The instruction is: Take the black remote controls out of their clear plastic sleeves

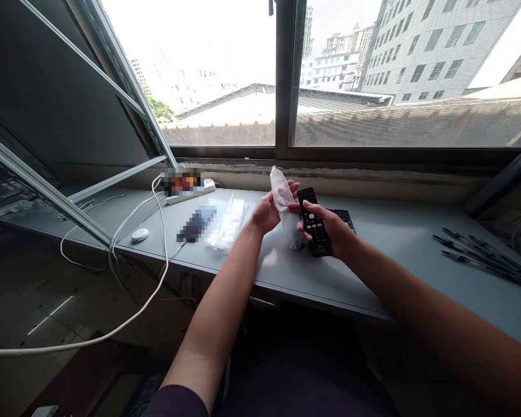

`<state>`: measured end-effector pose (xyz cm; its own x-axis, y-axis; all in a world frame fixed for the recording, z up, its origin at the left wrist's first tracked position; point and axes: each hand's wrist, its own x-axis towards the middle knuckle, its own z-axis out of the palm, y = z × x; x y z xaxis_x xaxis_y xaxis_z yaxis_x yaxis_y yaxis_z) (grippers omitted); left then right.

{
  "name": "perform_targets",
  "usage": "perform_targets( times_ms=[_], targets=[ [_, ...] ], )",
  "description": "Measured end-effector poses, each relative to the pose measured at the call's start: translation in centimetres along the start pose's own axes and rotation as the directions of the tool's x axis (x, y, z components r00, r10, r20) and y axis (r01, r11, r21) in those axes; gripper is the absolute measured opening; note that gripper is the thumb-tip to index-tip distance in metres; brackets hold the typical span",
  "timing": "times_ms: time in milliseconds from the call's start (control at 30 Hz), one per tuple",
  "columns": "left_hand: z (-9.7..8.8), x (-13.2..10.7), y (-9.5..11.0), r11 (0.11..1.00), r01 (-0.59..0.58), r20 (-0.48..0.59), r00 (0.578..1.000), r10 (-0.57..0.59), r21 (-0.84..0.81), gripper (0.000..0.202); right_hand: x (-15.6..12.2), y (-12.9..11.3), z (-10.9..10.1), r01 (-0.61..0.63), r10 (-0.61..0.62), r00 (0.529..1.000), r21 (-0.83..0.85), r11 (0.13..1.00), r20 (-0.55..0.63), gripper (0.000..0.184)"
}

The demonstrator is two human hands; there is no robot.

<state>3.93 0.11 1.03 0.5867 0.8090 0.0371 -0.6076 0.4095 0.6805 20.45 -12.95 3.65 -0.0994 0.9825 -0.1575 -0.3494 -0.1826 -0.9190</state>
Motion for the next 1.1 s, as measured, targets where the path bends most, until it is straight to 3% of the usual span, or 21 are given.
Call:
perform_targets(
  times_ms=[133,200,267,367,567,700,867,1000,1100],
  targets=[
    [-0.3,0.3,0.0,0.997,0.045,-0.025,0.999,-0.043,0.064,0.06,0.2,-0.1,0.0,-0.002,0.005,0.995,0.026,1.0,-0.097,0.037],
    [-0.2,0.5,-0.3,0.994,0.004,-0.053,0.999,0.003,0.113,0.055,0.2,0.0,0.0,-0.002,0.001,0.993,-0.01,1.0,-0.121,0.037],
    [-0.2,0.7,-0.6,0.98,-0.069,-0.114,0.989,0.092,0.189,0.038,0.2,0.1,0.1,0.0,-0.005,0.993,-0.045,0.999,-0.121,0.038],
    [-0.1,1.0,-1.0,0.953,-0.15,-0.23,0.95,0.213,0.263,0.021,0.2,0.2,0.1,-0.013,0.007,0.996,-0.072,0.997,-0.093,0.042],
    [-0.5,1.3,-0.7,0.962,-0.188,-0.379,0.891,0.251,0.196,0.037,-0.2,0.0,0.1,0.061,-0.063,0.998,-0.094,0.994,-0.016,0.039],
    [-0.6,1.2,-0.5,0.984,-0.174,-0.355,0.917,0.179,0.048,0.052,-0.3,0.0,0.1,0.089,-0.088,0.996,-0.087,0.992,0.023,0.037],
    [0.0,0.1,0.0,0.979,-0.144,-0.231,0.967,0.109,-0.142,0.058,0.2,0.4,-0.1,0.089,-0.086,0.996,-0.138,0.986,0.027,0.033],
    [0.7,-0.6,0.2,0.978,-0.122,-0.158,0.983,0.096,-0.168,0.055,0.5,0.8,-0.4,0.047,-0.041,0.998,-0.176,0.983,0.037,0.036],
    [0.7,-0.9,0.2,0.994,-0.063,-0.099,0.994,0.055,-0.088,0.048,0.5,0.8,-0.7,-0.015,0.018,1.0,-0.186,0.982,0.017,0.037]
  ],
)
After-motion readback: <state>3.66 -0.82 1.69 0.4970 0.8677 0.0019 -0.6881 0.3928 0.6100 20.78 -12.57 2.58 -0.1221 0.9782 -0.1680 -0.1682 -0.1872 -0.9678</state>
